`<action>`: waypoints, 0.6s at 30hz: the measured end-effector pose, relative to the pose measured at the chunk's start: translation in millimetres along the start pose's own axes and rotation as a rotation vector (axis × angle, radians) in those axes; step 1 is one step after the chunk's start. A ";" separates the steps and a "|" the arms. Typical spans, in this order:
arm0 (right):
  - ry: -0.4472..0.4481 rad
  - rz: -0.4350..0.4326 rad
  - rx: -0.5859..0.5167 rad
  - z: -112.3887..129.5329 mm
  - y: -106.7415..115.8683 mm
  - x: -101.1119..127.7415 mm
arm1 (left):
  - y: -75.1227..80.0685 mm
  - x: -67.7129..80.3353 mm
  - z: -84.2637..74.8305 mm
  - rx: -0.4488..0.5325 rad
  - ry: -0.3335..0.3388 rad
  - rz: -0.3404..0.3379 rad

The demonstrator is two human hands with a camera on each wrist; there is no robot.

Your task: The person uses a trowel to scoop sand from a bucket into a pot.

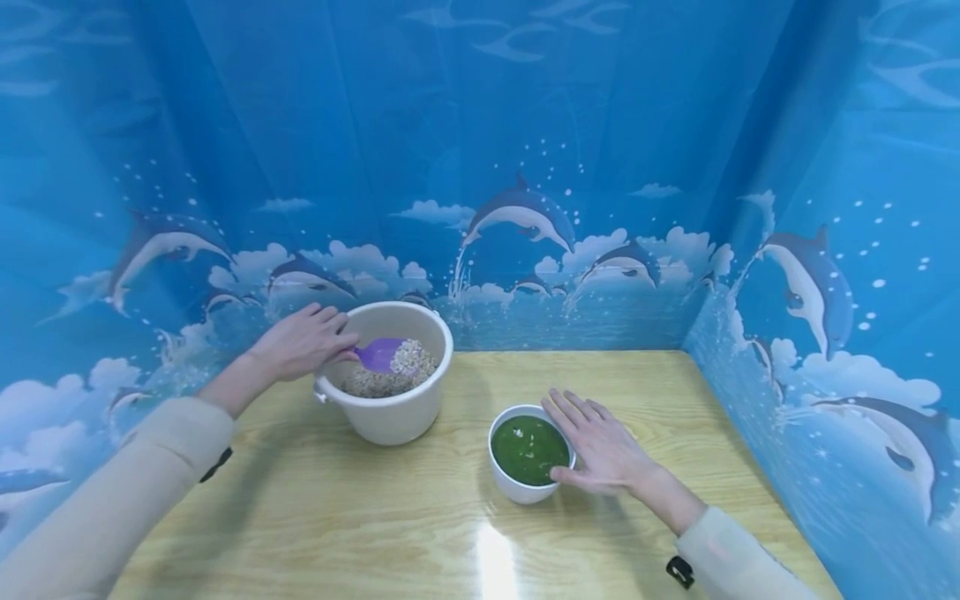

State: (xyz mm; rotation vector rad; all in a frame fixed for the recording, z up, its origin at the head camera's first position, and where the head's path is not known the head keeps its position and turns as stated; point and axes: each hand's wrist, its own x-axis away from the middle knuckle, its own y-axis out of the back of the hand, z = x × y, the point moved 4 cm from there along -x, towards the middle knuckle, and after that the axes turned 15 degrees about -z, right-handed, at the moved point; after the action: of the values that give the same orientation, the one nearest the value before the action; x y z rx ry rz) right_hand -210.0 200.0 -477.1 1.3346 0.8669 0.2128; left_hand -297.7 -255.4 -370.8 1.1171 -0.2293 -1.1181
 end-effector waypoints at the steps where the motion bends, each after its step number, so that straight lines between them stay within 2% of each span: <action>1: 0.001 -0.001 -0.001 0.0 0.3 -0.2 | 0.8 -0.5 -0.3 0.003 -0.001 -0.007; 12: 0.000 -0.003 -0.021 0.1 0.3 -0.2 | 14.2 -10.5 -8.8 0.032 0.003 -0.008; 18: 0.000 -0.005 -0.024 0.9 1.9 -0.5 | 22.6 -17.4 -18.3 0.054 -0.023 -0.046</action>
State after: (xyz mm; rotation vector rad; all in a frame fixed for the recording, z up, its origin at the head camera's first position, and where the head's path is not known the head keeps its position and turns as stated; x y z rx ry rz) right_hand -209.1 199.5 -475.2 1.3102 0.8658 0.2185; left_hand -280.7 -230.6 -355.1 1.1633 -0.2541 -1.1714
